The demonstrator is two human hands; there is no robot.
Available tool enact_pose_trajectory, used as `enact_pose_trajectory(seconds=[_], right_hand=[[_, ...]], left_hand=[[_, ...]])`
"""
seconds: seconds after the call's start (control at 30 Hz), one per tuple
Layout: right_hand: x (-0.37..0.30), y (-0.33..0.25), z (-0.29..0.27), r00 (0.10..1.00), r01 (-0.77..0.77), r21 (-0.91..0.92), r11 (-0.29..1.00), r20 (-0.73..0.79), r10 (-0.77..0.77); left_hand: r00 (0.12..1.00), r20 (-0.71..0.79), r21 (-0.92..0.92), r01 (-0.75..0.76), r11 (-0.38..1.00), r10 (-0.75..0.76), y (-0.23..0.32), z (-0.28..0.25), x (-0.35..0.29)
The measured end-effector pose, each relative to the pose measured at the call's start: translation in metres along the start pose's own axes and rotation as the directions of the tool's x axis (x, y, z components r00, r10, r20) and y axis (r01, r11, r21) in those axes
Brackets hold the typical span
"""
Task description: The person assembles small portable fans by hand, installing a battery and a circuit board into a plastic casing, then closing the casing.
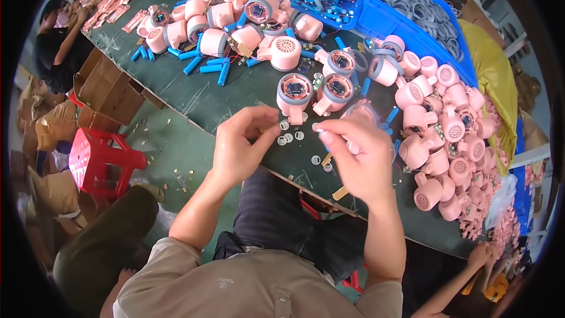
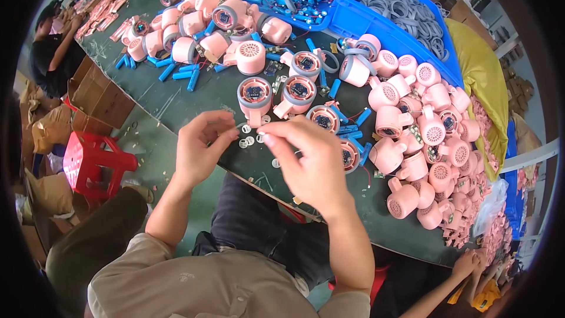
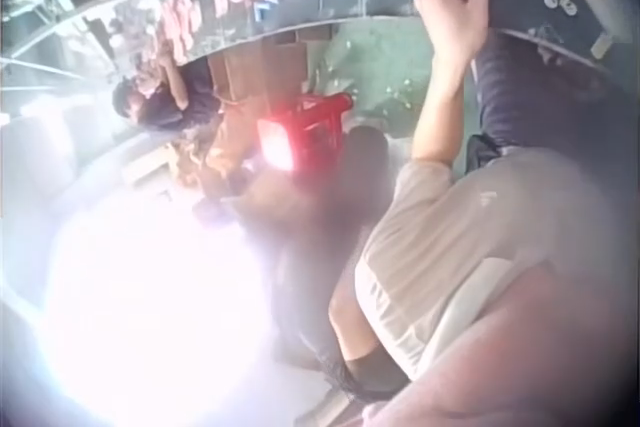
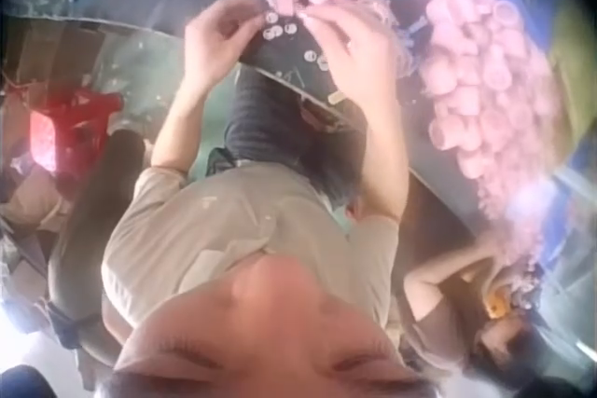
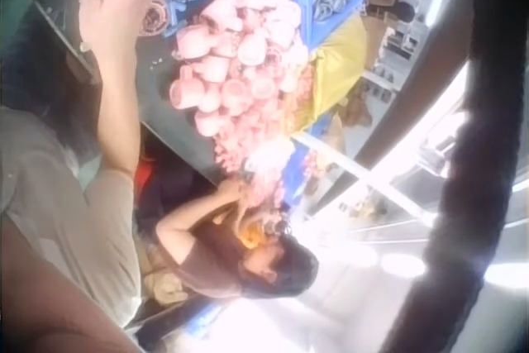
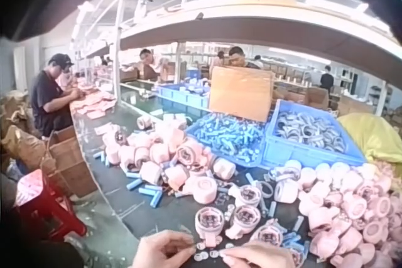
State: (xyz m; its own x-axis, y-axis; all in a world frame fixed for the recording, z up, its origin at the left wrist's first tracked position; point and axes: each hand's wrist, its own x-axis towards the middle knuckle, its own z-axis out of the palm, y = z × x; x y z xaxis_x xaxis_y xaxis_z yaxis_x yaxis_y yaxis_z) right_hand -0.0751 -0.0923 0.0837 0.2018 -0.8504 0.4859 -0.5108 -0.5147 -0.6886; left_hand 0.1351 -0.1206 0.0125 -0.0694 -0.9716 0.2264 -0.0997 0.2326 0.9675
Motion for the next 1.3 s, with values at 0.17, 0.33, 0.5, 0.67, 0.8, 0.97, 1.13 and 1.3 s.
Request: enact_pose_trajectory(seconds=[0.17,0.33,0.5,0.67,0.8,0.97,1.13,1.3], right_hand=[[-0.009,0.01,0.028,0.998,-0.049,0.108,0.993,-0.022,0.051],[-0.017,0.018,0.04,0.973,-0.228,0.144,0.963,0.0,0.231],[-0.019,0.018,0.042,0.943,-0.324,0.199,0.925,-0.006,0.332],[-0.017,0.021,0.041,0.974,-0.212,0.102,0.972,-0.054,0.218],[-0.017,0.023,0.042,0.979,-0.184,0.107,0.977,-0.073,0.193],[-0.018,0.026,0.044,0.983,-0.158,0.081,0.984,-0.086,0.164],[-0.019,0.024,0.045,0.992,-0.084,-0.051,0.995,-0.096,0.079],[-0.019,0.023,0.044,0.996,0.005,-0.165,0.986,-0.087,-0.02]], left_hand=[[0.963,0.263,-0.097,0.089,0.991,-0.06,0.005,-0.007,0.006],[0.92,0.388,-0.325,0.189,0.926,-0.052,-0.007,-0.006,0.021],[0.919,0.389,-0.235,0.161,0.958,-0.059,-0.008,-0.004,0.02],[0.926,0.376,-0.063,0.046,0.997,-0.018,-0.006,-0.001,0.02],[0.922,0.387,-0.018,-0.009,1.0,0.016,-0.005,-0.002,0.021],[0.913,0.394,-0.009,-0.113,0.994,0.108,-0.007,-0.002,0.024],[0.918,0.39,-0.056,-0.053,0.997,0.071,-0.007,-0.002,0.022],[0.925,0.363,-0.08,-0.09,0.993,0.113,-0.009,-0.003,0.021]])
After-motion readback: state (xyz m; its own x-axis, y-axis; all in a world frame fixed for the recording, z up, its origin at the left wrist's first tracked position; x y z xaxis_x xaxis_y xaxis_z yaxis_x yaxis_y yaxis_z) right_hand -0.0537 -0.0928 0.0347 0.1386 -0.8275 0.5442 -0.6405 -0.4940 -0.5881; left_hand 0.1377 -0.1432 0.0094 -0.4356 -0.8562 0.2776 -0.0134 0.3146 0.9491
